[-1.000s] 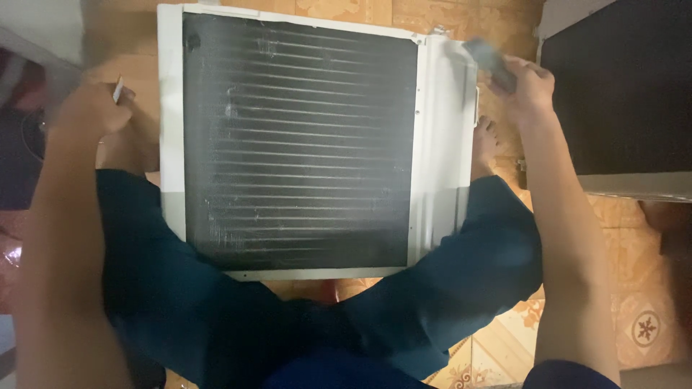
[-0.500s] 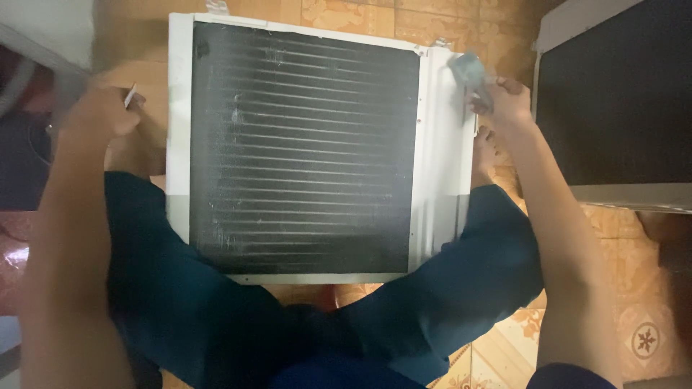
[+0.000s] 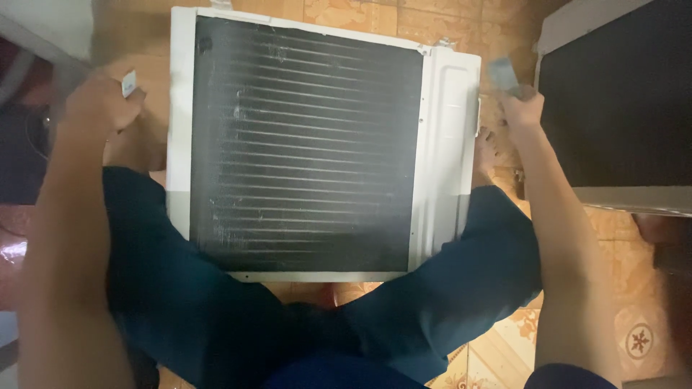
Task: Cleaning the metal fins of an appliance component using small abrasive pads
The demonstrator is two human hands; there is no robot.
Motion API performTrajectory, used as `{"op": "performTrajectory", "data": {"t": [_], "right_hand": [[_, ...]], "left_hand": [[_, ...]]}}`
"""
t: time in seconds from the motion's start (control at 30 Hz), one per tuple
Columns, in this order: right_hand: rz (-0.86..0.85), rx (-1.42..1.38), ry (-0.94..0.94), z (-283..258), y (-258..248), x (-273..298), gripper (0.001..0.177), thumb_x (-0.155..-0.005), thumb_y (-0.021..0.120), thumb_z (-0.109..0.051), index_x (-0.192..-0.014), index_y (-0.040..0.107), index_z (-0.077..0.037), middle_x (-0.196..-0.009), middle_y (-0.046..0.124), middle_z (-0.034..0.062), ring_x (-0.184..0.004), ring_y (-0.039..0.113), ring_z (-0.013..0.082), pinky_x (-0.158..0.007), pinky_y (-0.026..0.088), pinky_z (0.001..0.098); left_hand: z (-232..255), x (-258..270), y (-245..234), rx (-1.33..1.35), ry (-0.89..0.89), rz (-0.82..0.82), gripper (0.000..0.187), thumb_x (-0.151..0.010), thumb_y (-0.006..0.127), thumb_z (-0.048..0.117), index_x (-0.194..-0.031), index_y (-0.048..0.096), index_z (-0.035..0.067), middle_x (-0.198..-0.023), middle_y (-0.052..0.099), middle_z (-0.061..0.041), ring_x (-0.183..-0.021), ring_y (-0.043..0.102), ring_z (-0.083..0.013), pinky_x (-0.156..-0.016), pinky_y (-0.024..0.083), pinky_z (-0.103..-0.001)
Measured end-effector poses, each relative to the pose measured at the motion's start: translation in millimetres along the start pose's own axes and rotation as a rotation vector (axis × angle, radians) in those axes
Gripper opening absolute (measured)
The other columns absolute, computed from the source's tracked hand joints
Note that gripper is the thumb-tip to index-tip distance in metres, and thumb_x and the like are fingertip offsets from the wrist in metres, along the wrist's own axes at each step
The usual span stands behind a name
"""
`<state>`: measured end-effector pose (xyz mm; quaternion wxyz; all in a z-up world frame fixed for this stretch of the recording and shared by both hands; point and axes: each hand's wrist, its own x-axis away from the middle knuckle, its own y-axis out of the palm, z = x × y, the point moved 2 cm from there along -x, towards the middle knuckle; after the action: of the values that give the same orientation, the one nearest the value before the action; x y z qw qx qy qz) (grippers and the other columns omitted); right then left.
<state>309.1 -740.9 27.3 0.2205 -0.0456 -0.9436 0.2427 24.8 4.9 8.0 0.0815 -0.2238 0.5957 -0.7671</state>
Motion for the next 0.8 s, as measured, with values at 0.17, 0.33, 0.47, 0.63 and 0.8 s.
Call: {"op": "performTrajectory", "data": {"t": [0.17,0.33,0.47,0.63,0.8], "right_hand": [[0.116,0.657,-0.182,22.8,-32.3,-16.5,0.04,-0.099,0.071,-0.023,-0.133,0.064,-0.003,-0.115,0.071,0.0184,-0.097,0.069,0.0275,-0.078,0.053,0.0409],[0.064,0.936,-0.12,61.3,-61.7,-31.0,0.052,-0.097,0.062,-0.041,-0.131,0.07,-0.004,-0.117,0.072,0.0249,-0.098,0.069,0.0436,-0.082,0.055,0.0506],[-0.133,1.068,0.125,50.5,-63.3,-6.3,0.071,-0.111,0.043,-0.058,-0.113,0.075,0.005,-0.097,0.076,0.0224,-0.073,0.073,0.0332,-0.074,0.059,0.0438],[-0.119,0.901,0.329,33.3,-68.0,32.2,0.061,-0.104,0.052,-0.049,-0.121,0.067,0.007,-0.108,0.071,0.0288,-0.094,0.07,0.0393,-0.085,0.054,0.0513],[-0.402,1.158,0.38,25.1,-44.9,63.2,0.093,-0.085,0.072,-0.06,-0.143,0.055,0.01,-0.134,0.066,0.0334,-0.12,0.065,0.0466,-0.096,0.056,0.0551]], "left_hand": [[16.2,7.2,-6.2,-0.16,-0.222,-0.125,0.066,-0.125,0.042,0.05,-0.122,0.075,-0.007,-0.101,0.077,-0.028,-0.08,0.073,-0.0368,-0.073,0.057,-0.05],[-6.8,-0.6,7.3,-0.092,-0.073,0.035,0.057,-0.108,0.045,0.044,-0.144,0.065,0.004,-0.13,0.066,-0.032,-0.106,0.066,-0.0526,-0.084,0.052,-0.059],[-13.8,2.2,6.0,-0.077,-0.078,0.012,0.05,-0.108,0.045,0.038,-0.128,0.073,0.002,-0.129,0.07,-0.026,-0.104,0.068,-0.0528,-0.083,0.055,-0.058],[-47.7,-10.0,34.4,-0.266,-0.061,-0.055,0.042,-0.101,0.059,0.036,-0.128,0.076,0.008,-0.123,0.075,-0.018,-0.103,0.073,-0.0372,-0.085,0.058,-0.048],[-43.4,0.2,10.4,-0.392,-0.03,-0.084,0.048,-0.094,0.069,0.044,-0.129,0.074,0.012,-0.123,0.075,-0.014,-0.103,0.074,-0.0334,-0.086,0.06,-0.045]]}}
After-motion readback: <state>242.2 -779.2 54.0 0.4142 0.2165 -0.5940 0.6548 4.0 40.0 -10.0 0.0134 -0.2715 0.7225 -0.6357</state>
